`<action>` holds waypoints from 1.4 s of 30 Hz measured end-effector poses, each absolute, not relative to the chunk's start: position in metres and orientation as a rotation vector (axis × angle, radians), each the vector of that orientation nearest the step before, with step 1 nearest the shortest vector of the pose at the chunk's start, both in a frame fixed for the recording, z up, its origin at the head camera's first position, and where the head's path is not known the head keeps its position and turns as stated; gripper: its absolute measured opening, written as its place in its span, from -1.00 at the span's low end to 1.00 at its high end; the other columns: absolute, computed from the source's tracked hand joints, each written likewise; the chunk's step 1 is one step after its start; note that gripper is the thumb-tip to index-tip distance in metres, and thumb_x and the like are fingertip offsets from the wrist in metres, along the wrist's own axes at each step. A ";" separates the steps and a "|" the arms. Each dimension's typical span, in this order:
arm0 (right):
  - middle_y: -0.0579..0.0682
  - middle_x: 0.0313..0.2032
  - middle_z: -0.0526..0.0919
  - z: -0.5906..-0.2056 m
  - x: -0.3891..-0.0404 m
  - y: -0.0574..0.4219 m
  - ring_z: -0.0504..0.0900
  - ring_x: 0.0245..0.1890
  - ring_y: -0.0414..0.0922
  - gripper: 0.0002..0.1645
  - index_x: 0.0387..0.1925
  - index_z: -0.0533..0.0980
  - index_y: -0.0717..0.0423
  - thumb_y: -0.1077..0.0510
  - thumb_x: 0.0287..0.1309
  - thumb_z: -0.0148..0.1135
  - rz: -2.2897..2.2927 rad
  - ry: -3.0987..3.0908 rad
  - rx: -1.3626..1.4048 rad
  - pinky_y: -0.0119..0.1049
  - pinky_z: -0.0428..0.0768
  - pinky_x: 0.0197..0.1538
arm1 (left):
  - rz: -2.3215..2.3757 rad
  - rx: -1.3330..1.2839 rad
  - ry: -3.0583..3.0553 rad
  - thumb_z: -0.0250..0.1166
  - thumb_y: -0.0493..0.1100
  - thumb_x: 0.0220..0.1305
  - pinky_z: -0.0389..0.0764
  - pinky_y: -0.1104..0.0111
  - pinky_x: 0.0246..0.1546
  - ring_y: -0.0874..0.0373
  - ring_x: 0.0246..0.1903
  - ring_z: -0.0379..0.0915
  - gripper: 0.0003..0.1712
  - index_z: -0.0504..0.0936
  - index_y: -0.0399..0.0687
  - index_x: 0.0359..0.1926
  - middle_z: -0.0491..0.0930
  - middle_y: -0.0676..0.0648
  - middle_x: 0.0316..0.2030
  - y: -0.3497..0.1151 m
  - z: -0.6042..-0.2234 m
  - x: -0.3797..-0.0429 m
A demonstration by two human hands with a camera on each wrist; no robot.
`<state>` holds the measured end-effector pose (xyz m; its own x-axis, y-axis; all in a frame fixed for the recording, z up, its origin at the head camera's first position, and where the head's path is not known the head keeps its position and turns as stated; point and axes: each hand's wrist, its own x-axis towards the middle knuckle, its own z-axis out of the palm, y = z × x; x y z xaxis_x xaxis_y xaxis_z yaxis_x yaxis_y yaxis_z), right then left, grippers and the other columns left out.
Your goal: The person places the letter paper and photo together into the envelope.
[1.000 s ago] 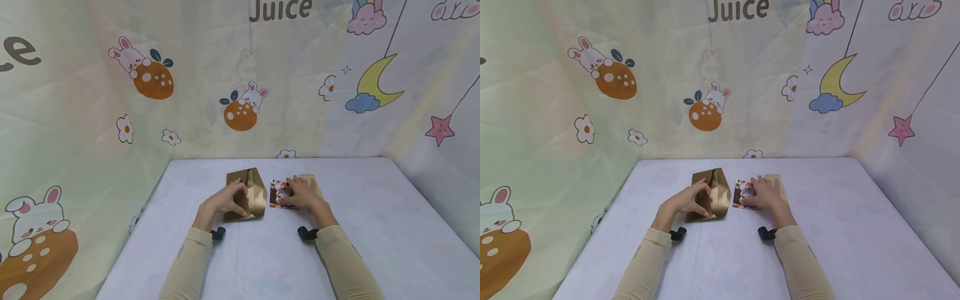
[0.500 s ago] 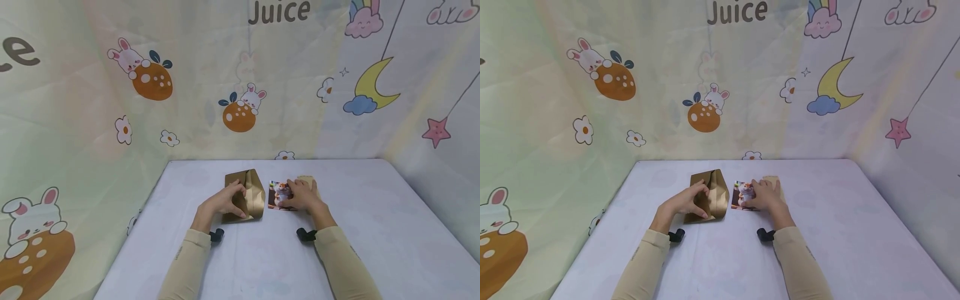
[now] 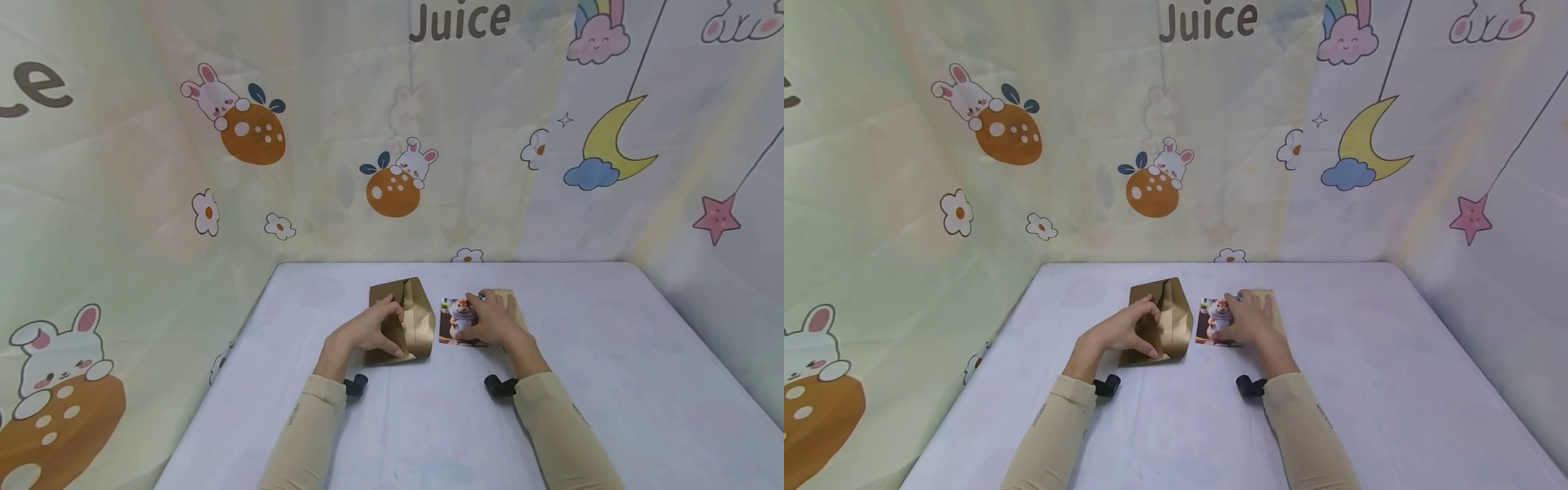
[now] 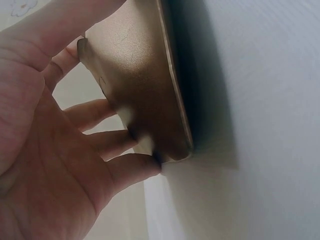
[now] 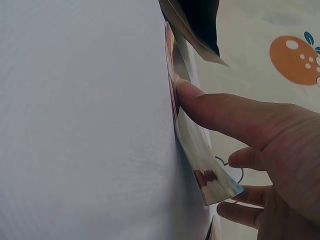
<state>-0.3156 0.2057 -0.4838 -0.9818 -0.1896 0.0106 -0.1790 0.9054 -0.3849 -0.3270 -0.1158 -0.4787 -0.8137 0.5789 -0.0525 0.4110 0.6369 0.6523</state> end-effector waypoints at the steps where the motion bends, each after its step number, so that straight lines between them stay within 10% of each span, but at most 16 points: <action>1: 0.42 0.48 0.20 -0.484 -0.316 0.205 0.11 0.53 0.37 0.20 0.54 0.26 0.17 -0.18 -0.01 0.62 -0.634 3.043 -0.294 0.49 -0.27 0.50 | 0.942 0.802 2.603 0.75 0.01 -0.14 0.00 -0.21 0.58 -0.24 0.66 -0.28 -0.29 0.44 0.26 -0.06 -0.07 -0.24 0.66 -0.116 -0.479 -0.327; 9: 0.42 0.51 0.10 -0.486 -0.323 0.200 0.36 0.39 0.43 0.03 0.51 0.26 0.27 0.22 0.04 0.55 -0.919 3.053 -0.229 0.29 0.44 0.38 | 0.936 0.802 2.606 0.75 0.01 -0.14 0.00 -0.20 0.58 -0.24 0.66 -0.28 -0.28 0.44 0.27 -0.05 -0.07 -0.23 0.66 -0.116 -0.478 -0.326; 20: 0.34 0.35 0.51 -0.484 -0.325 0.200 0.43 0.42 0.30 -0.31 0.38 0.43 0.31 0.40 0.21 0.35 -1.095 3.096 -0.196 0.21 0.42 0.43 | 0.941 0.798 2.594 0.74 -0.01 -0.12 -0.01 -0.23 0.57 -0.28 0.65 -0.29 -0.29 0.44 0.24 -0.04 -0.08 -0.24 0.66 -0.116 -0.476 -0.325; 29: 0.32 0.38 0.49 -0.482 -0.322 0.200 0.43 0.43 0.27 -0.28 0.42 0.38 0.28 0.38 0.24 0.36 -1.160 3.089 -0.147 0.18 0.43 0.44 | 0.948 0.803 2.591 0.75 -0.01 -0.13 -0.01 -0.22 0.58 -0.29 0.65 -0.29 -0.29 0.44 0.25 -0.05 -0.08 -0.25 0.66 -0.116 -0.478 -0.325; 33: 0.33 0.40 0.45 -0.477 -0.320 0.202 0.75 -0.11 0.10 -0.12 0.49 0.29 0.25 0.42 0.15 0.39 -1.292 3.097 -0.150 -0.10 0.75 -0.06 | 0.947 0.804 2.593 0.74 0.01 -0.13 -0.01 -0.23 0.57 -0.31 0.65 -0.29 -0.29 0.43 0.28 -0.06 -0.08 -0.26 0.66 -0.116 -0.479 -0.326; 36: 0.32 0.44 0.40 -0.471 -0.320 0.203 0.63 -0.48 -0.11 -0.04 0.52 0.24 0.24 0.43 0.11 0.41 -1.356 3.130 -0.161 -0.35 0.61 -0.47 | 0.945 0.804 2.595 0.75 0.01 -0.13 -0.01 -0.23 0.57 -0.32 0.64 -0.28 -0.29 0.43 0.30 -0.07 -0.08 -0.27 0.66 -0.116 -0.479 -0.327; 42: 0.29 0.48 0.34 -0.466 -0.321 0.202 0.59 -0.44 -0.08 -0.03 0.54 0.22 0.25 0.45 0.13 0.43 -1.466 3.160 -0.195 -0.44 0.58 -0.52 | 0.941 0.808 2.599 0.75 -0.01 -0.14 -0.01 -0.22 0.57 -0.34 0.64 -0.27 -0.28 0.43 0.30 -0.06 -0.08 -0.26 0.66 -0.115 -0.477 -0.326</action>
